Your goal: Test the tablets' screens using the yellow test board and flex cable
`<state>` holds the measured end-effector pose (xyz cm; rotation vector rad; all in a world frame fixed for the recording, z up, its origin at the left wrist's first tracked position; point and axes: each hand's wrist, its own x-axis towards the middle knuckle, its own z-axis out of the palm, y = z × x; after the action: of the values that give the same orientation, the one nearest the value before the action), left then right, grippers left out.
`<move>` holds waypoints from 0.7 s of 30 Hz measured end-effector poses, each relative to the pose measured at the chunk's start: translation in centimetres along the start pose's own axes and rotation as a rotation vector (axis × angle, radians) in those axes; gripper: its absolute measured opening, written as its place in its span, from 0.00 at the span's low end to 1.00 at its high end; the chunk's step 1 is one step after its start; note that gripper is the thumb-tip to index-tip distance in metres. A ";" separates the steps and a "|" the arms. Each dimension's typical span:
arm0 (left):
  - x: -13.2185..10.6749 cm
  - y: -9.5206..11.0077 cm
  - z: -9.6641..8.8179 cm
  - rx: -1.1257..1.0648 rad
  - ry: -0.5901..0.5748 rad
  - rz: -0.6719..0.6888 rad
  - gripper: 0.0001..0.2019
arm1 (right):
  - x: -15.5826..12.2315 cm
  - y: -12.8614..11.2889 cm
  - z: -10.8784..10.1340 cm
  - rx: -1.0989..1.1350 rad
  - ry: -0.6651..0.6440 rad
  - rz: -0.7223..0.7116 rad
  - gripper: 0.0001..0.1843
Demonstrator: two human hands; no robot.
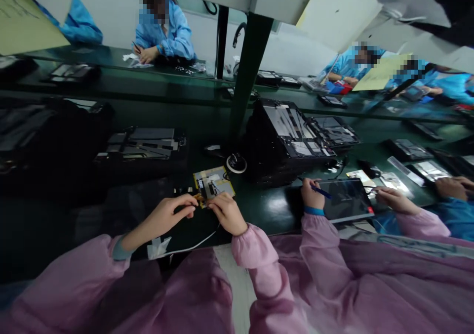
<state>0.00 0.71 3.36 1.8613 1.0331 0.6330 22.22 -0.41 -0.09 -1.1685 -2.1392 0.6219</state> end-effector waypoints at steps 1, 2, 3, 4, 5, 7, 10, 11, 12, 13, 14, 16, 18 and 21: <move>-0.2 0.0 0.0 0.001 0.024 -0.018 0.08 | 0.8 -0.3 0.5 0.009 -0.014 -0.016 0.10; -0.4 0.0 0.0 0.004 0.043 -0.033 0.08 | 1.4 -0.6 1.0 0.018 -0.015 -0.023 0.09; -0.6 -0.1 0.0 0.011 0.057 -0.043 0.08 | 2.0 -0.8 1.4 0.029 -0.008 -0.023 0.09; -0.7 -0.2 0.0 0.022 0.066 -0.050 0.08 | 2.5 -0.9 1.8 0.043 0.001 -0.021 0.08; -0.7 -0.4 0.0 0.039 0.071 -0.053 0.07 | 2.8 -1.0 2.1 0.058 0.008 -0.020 0.08; -0.7 -0.7 0.0 0.098 0.074 -0.046 0.07 | 3.2 -1.0 2.4 0.086 0.015 -0.028 0.07; -0.6 -1.3 0.1 0.217 0.075 -0.029 0.07 | 3.2 -1.0 2.6 0.120 0.020 -0.046 0.07; -0.5 -1.5 0.2 0.254 0.073 -0.023 0.06 | 3.2 -1.0 2.5 0.130 0.023 -0.047 0.07; -0.4 -1.7 0.2 0.287 0.072 -0.018 0.06 | 3.1 -1.0 2.5 0.139 0.024 -0.047 0.07; -0.3 -1.8 0.3 0.314 0.069 -0.013 0.06 | 3.0 -1.0 2.5 0.144 0.024 -0.046 0.07; -0.2 -1.9 0.3 0.336 0.068 -0.006 0.05 | 3.0 -1.0 2.5 0.147 0.023 -0.046 0.07; -0.1 -2.0 0.4 0.368 0.067 0.018 0.05 | 2.9 -1.0 2.4 0.145 0.019 -0.052 0.08; -0.1 -2.1 0.5 0.406 0.072 0.050 0.05 | 2.8 -1.0 2.4 0.139 0.013 -0.063 0.08; -0.2 -2.1 0.6 0.476 0.102 0.100 0.06 | 2.8 -1.1 2.4 0.129 0.007 -0.081 0.09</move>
<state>-0.45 0.78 1.22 2.3237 1.2430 0.5781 18.75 1.16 -0.23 -1.0087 -2.0963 0.7065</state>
